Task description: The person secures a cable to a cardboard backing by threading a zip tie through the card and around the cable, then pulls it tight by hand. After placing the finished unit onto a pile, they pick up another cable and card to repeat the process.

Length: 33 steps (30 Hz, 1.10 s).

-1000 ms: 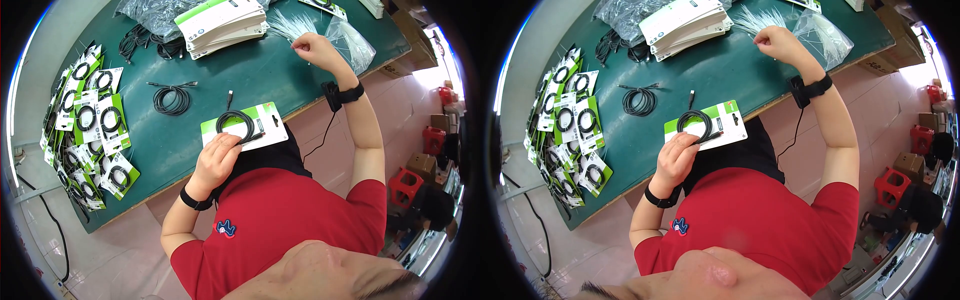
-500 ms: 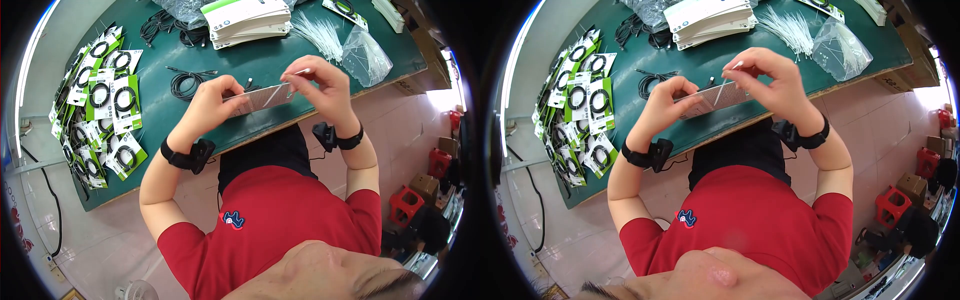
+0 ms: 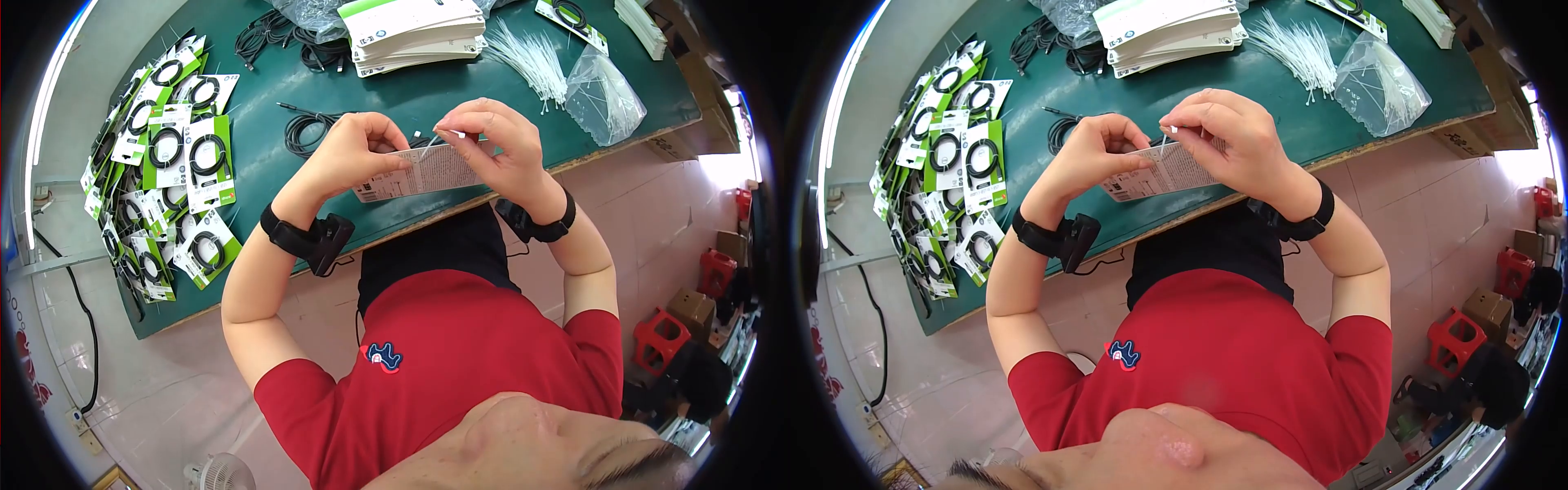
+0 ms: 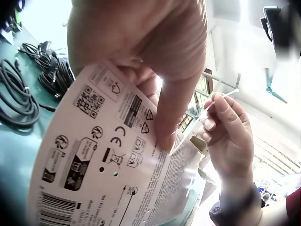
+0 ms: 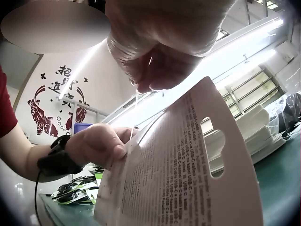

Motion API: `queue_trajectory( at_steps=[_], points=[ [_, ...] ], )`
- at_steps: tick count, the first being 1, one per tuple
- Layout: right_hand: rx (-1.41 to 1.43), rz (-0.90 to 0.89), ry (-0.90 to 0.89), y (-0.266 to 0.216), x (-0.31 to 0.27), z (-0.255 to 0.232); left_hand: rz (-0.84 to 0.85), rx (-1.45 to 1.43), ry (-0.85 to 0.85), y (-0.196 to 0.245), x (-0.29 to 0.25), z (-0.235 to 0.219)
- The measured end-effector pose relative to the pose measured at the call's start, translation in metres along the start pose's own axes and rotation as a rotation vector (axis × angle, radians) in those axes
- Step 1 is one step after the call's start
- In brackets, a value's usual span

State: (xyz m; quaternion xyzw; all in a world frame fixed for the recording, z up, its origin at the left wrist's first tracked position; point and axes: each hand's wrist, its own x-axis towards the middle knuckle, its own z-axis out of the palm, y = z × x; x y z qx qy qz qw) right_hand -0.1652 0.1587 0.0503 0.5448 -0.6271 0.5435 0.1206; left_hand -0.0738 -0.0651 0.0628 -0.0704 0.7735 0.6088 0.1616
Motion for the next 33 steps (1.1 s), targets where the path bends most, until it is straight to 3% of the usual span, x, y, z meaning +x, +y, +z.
queue_trajectory(
  at_steps=[5,12,14,17,21,33],
  points=[
    [-0.081,-0.153,0.023,0.001,-0.001,0.004,0.020,-0.063,0.033,-0.005,0.001,0.000],
    [-0.109,-0.221,-0.011,-0.002,-0.003,0.011,0.022,-0.037,0.021,-0.006,0.000,-0.001],
    [-0.117,-0.222,-0.017,-0.003,-0.006,0.015,0.037,-0.036,0.019,-0.007,-0.001,-0.001],
    [-0.117,-0.008,-0.090,-0.006,-0.013,0.021,0.073,-0.009,0.064,-0.014,-0.003,0.004],
    [-0.151,0.094,-0.148,-0.014,-0.013,0.022,0.175,0.079,0.166,-0.015,-0.012,0.016],
    [-0.142,-0.031,-0.220,-0.025,-0.013,0.015,0.386,0.317,0.420,-0.013,-0.029,0.044]
  ],
)
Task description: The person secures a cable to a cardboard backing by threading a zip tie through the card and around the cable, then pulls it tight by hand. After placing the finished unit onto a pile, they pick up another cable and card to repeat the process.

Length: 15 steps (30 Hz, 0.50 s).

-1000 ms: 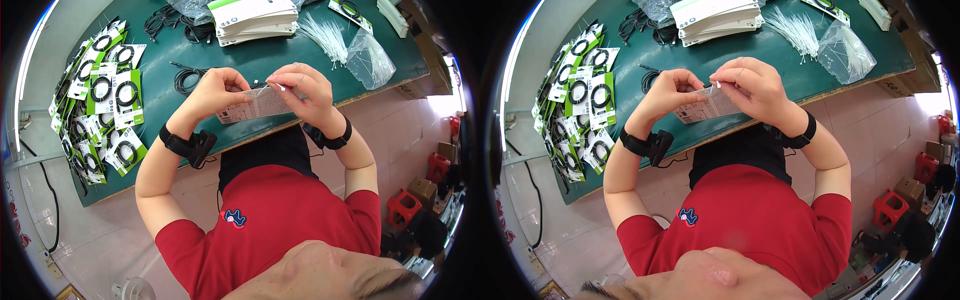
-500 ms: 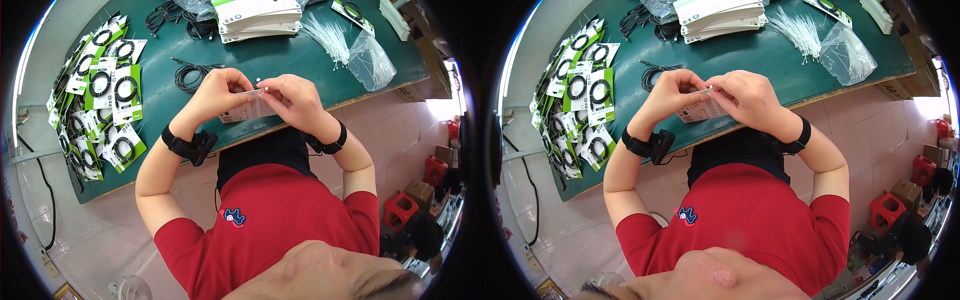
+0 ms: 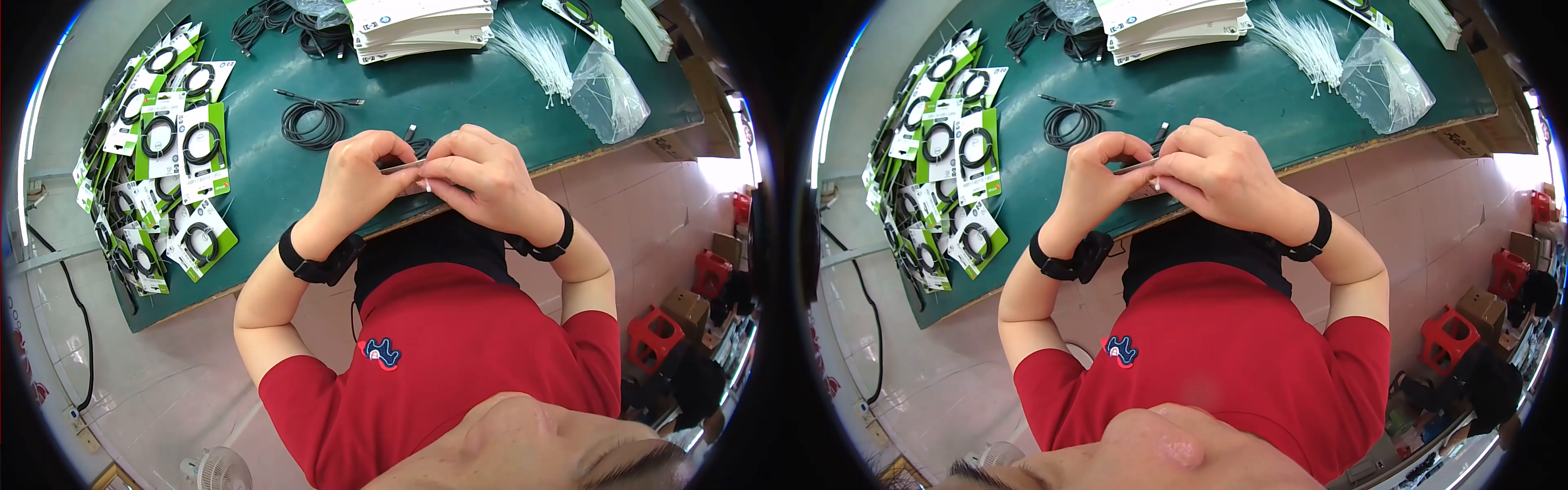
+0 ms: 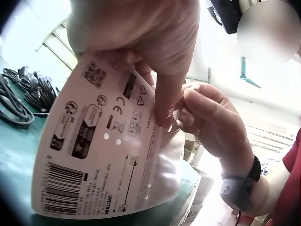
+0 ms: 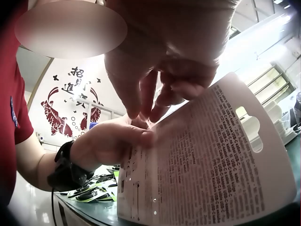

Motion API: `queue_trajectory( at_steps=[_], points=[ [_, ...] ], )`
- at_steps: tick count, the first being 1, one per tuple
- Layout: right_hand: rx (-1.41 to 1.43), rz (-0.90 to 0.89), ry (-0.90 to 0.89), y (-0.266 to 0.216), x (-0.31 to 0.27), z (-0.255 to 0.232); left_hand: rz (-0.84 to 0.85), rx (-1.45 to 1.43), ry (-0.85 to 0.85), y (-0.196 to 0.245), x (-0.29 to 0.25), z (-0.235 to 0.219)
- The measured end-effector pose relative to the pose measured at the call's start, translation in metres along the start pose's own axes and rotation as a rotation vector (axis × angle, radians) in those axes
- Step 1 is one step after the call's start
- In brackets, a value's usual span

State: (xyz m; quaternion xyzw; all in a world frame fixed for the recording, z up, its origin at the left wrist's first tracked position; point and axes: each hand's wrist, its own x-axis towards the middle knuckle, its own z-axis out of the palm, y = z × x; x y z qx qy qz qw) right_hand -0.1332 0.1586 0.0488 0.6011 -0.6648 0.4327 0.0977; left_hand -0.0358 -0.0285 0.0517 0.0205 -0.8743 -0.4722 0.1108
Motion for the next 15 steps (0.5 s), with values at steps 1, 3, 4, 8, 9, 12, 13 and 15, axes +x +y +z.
queue_trajectory(
  at_steps=[1,3,4,8,9,12,13,15],
  points=[
    [0.000,0.001,0.000,0.0005,-0.0002,0.0000,0.001,0.003,0.017,0.0006,-0.0002,0.0004],
    [0.043,-0.026,0.079,0.0034,-0.0003,0.0008,0.020,0.013,0.018,-0.0010,-0.0007,0.0013],
    [0.065,-0.041,0.119,0.0045,-0.0002,0.0011,0.039,0.025,0.020,-0.0023,-0.0009,0.0017],
    [0.056,-0.043,0.123,0.0063,0.0012,0.0020,0.071,0.036,0.024,-0.0057,-0.0002,0.0019],
    [0.055,-0.044,0.123,0.0063,0.0013,0.0018,0.078,0.035,0.024,-0.0059,0.0000,0.0018],
    [0.070,-0.007,0.108,0.0065,-0.0001,0.0001,0.075,0.034,0.007,-0.0050,0.0001,0.0002],
    [0.068,-0.006,0.107,0.0065,-0.0003,-0.0013,0.074,0.033,-0.003,-0.0048,0.0002,-0.0001],
    [0.076,0.041,0.084,0.0063,-0.0002,-0.0052,0.072,0.030,-0.009,-0.0051,0.0002,0.0001]
  ],
)
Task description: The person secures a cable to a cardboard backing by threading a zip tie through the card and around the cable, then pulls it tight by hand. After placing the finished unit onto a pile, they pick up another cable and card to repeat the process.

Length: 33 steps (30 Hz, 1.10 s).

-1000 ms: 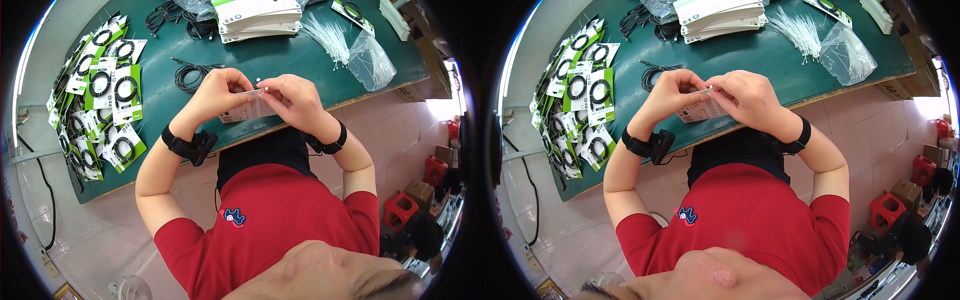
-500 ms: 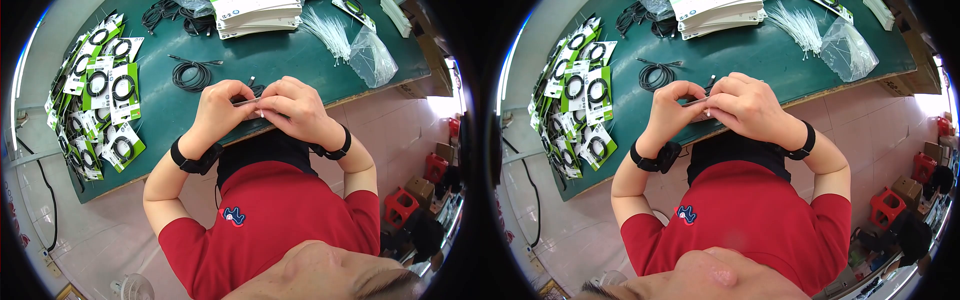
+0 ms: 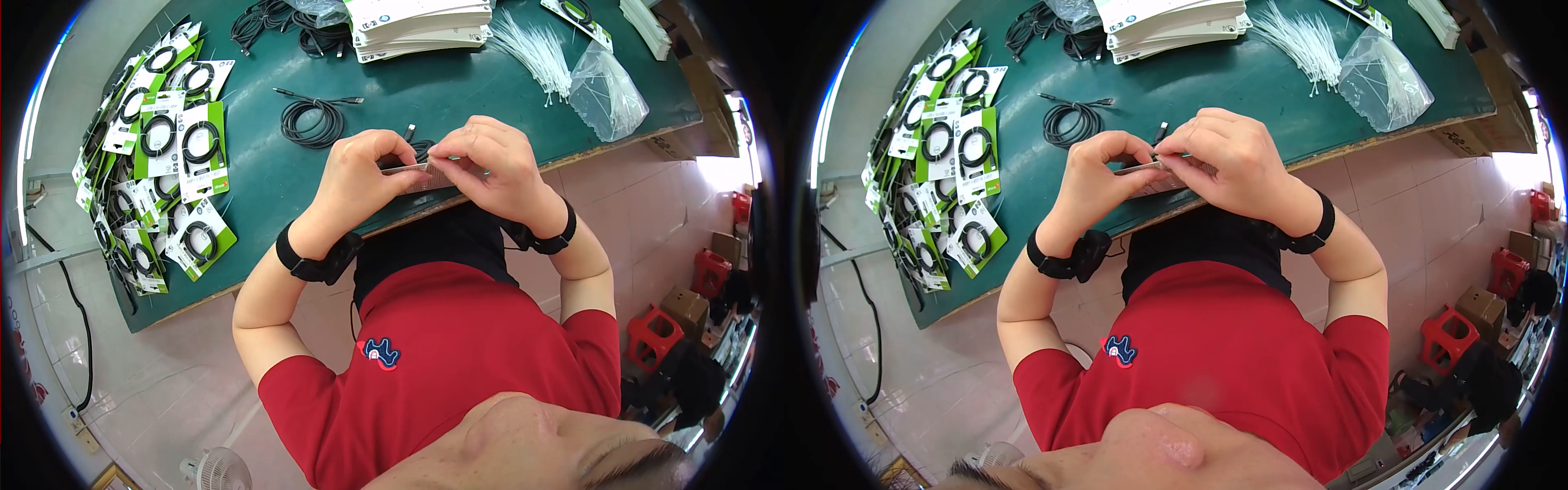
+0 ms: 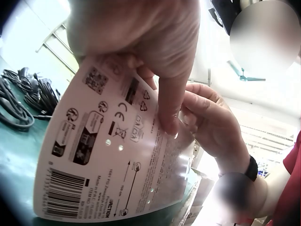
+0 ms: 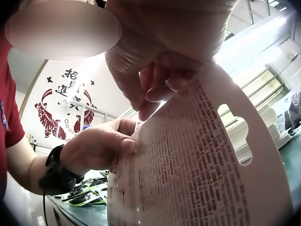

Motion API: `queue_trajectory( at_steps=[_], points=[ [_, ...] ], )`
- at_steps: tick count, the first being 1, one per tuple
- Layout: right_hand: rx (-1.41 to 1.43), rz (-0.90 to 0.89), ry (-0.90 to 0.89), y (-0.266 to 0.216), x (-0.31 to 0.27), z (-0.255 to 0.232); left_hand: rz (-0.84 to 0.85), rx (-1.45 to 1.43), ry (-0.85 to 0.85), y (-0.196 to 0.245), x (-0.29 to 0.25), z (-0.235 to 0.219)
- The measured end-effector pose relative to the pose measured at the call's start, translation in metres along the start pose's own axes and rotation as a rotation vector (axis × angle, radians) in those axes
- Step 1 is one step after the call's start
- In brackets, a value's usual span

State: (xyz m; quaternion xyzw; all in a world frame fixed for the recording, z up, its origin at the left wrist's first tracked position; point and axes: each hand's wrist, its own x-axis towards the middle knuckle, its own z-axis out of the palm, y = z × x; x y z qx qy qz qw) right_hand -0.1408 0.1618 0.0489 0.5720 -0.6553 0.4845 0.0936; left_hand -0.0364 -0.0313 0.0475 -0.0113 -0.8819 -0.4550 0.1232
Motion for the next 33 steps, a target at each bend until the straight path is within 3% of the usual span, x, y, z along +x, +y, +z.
queue_trajectory(
  at_steps=[14,26,30,33],
  points=[
    [-0.038,-0.062,-0.056,0.003,0.003,0.001,-0.048,0.045,-0.077,0.004,0.003,-0.006],
    [-0.149,-0.171,-0.179,0.003,0.003,-0.005,-0.002,-0.002,-0.029,-0.002,0.000,-0.003],
    [-0.007,-0.061,-0.093,0.002,0.001,-0.010,0.018,0.014,-0.019,0.004,-0.003,-0.003],
    [0.347,0.250,-0.134,-0.009,0.001,-0.029,0.124,0.021,0.051,0.009,-0.010,-0.002]
  ],
)
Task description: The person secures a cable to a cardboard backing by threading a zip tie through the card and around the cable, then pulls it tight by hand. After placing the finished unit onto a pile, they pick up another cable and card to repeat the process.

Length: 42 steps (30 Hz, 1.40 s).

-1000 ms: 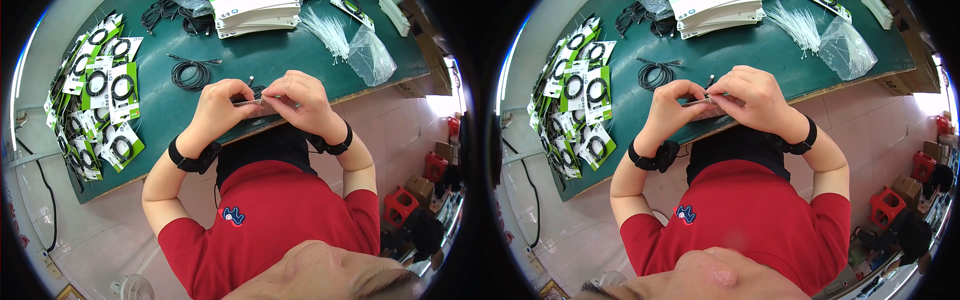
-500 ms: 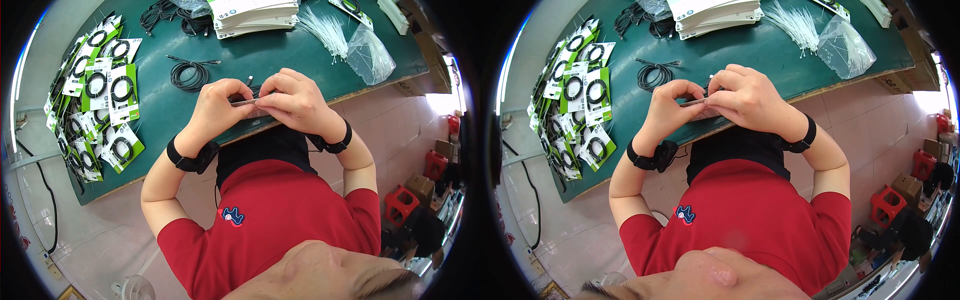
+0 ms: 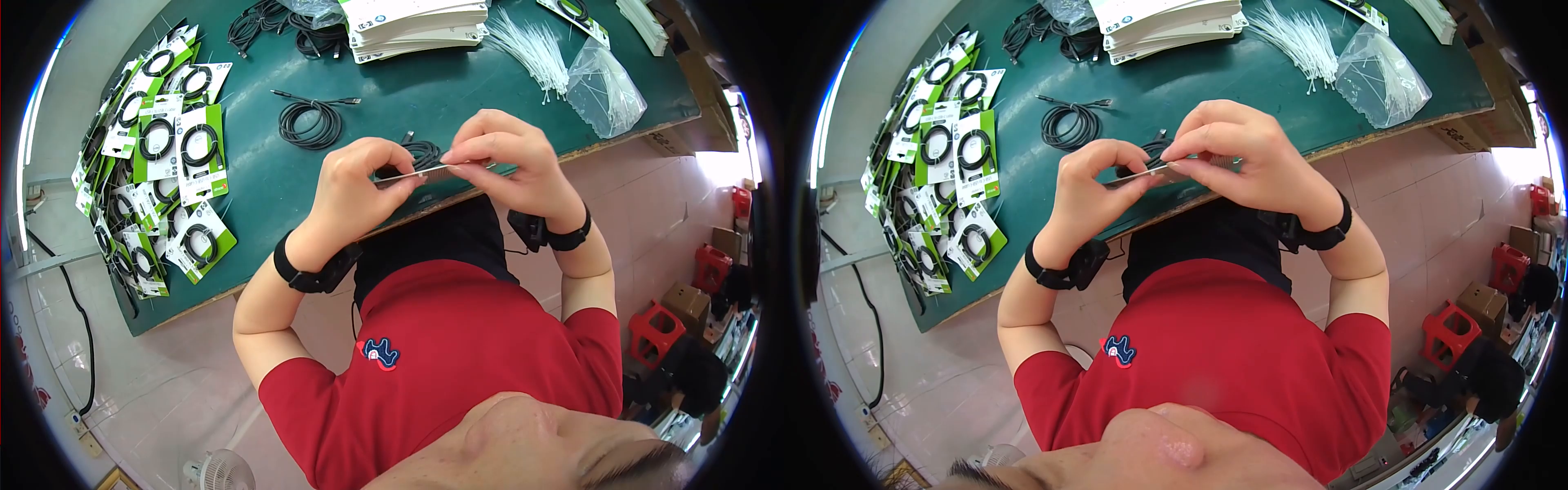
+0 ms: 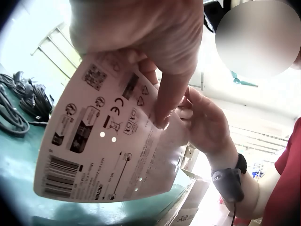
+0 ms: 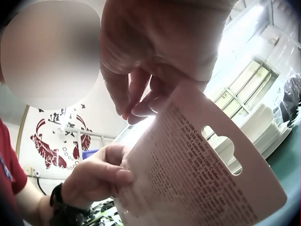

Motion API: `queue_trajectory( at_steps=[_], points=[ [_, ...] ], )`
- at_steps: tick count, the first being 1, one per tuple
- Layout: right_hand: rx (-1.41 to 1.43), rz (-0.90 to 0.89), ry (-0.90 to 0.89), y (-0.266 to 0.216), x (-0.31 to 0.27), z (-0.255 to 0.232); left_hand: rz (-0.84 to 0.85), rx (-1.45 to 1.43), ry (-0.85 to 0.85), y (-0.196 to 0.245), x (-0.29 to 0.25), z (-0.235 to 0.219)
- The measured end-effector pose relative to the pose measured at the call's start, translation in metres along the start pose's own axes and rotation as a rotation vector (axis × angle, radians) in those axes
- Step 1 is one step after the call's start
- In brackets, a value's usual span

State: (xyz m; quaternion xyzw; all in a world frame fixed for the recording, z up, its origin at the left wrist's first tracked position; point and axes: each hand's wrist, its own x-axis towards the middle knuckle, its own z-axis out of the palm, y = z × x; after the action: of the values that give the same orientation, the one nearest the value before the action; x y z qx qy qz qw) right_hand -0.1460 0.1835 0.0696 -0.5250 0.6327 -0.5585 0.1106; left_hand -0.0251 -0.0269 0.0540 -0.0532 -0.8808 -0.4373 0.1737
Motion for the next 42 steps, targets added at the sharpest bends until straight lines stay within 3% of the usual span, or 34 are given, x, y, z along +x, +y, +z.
queue_trajectory(
  at_steps=[2,5,6,9,12,13,16,21,25,28,33,37,40,42],
  points=[
    [0.012,0.018,-0.038,-0.004,0.000,-0.011,0.050,0.002,0.029,0.006,-0.007,0.000],
    [0.044,0.058,-0.114,-0.002,0.000,-0.017,0.327,0.187,0.037,0.021,-0.021,-0.002],
    [0.060,0.044,-0.154,0.001,0.000,-0.016,0.321,0.184,0.027,0.023,-0.026,-0.002],
    [0.104,0.031,-0.227,0.011,-0.002,-0.009,0.649,0.314,-0.051,0.025,-0.041,0.002],
    [0.076,-0.162,-0.453,0.025,-0.006,0.006,0.697,0.311,-0.077,0.015,-0.057,0.013],
    [0.083,-0.154,-0.445,0.026,-0.008,0.008,0.726,0.316,-0.081,0.012,-0.060,0.015],
    [0.037,0.001,-0.655,0.027,-0.014,0.011,0.738,0.297,-0.122,0.005,-0.068,0.018],
    [-0.080,0.070,-0.766,0.027,-0.010,0.013,0.731,0.279,-0.156,-0.001,-0.071,0.024],
    [-0.079,0.053,-0.750,0.031,-0.008,0.016,0.652,0.262,-0.132,0.001,-0.062,0.020],
    [-0.114,-0.015,-0.516,0.031,-0.014,0.022,0.615,0.228,-0.086,-0.006,-0.064,0.022],
    [-0.242,-0.015,-0.416,0.022,-0.013,0.020,0.548,0.161,-0.031,-0.007,-0.064,0.024],
    [-0.025,0.105,-0.351,0.026,-0.015,0.008,0.480,0.110,-0.028,-0.004,-0.063,0.025],
    [0.088,0.523,-0.545,0.023,-0.010,-0.009,0.452,0.089,-0.017,-0.006,-0.066,0.027],
    [0.104,0.574,-0.558,0.027,-0.012,-0.015,0.438,0.078,-0.013,-0.006,-0.067,0.028]
  ],
)
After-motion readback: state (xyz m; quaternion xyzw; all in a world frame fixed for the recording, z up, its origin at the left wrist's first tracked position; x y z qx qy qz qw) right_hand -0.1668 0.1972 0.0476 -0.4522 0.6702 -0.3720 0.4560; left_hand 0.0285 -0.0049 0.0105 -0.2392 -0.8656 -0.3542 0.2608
